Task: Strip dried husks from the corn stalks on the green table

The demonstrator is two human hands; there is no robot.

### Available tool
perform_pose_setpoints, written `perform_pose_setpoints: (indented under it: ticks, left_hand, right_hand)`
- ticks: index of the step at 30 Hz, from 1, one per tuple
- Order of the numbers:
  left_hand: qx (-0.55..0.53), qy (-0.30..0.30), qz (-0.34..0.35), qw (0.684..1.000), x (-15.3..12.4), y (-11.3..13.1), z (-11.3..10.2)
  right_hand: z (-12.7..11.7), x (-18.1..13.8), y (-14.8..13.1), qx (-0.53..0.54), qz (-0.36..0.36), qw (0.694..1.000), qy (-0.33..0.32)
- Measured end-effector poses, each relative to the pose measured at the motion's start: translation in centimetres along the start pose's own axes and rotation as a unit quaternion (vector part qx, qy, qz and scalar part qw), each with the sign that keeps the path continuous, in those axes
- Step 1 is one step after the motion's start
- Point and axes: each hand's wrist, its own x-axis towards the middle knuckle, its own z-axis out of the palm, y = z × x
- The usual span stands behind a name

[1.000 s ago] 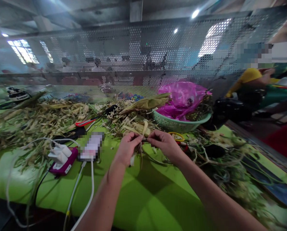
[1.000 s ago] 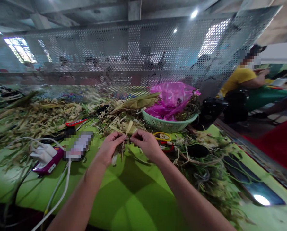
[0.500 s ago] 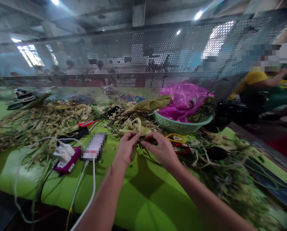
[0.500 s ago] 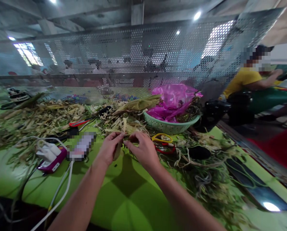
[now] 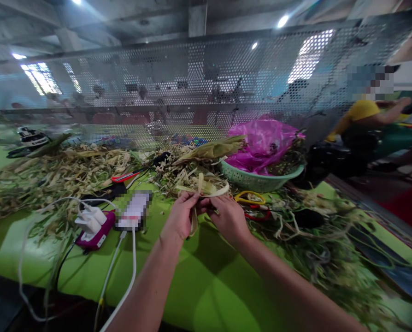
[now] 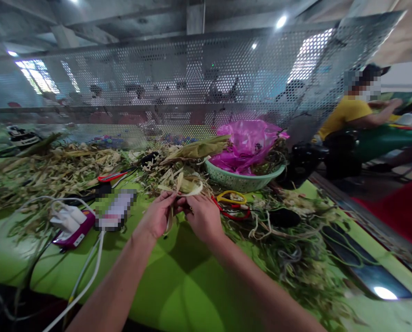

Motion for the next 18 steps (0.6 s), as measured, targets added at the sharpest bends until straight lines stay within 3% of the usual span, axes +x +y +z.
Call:
perform_pose_setpoints:
  ticks: [5, 11, 18]
  left_hand:
    - [-0.051, 0.021, 0.047, 0.997, 0.3, 0.2, -0.1]
    - [-0.021, 0.028, 0.046, 0.998, 0.0, 0.5, 0.0]
    - [0.021, 0.024, 0.049, 0.998, 0.0, 0.4, -0.3]
  right_hand:
    - [-0.8, 0.1, -1.0, -0.038, -0.032, 0.998, 0.034]
    - [-0.5, -0.3, -2.3, -0.037, -0.195, 0.980, -0.032]
    - [-0.8, -0.5, -3.2, -0.032, -0.267, 0.962, -0.041]
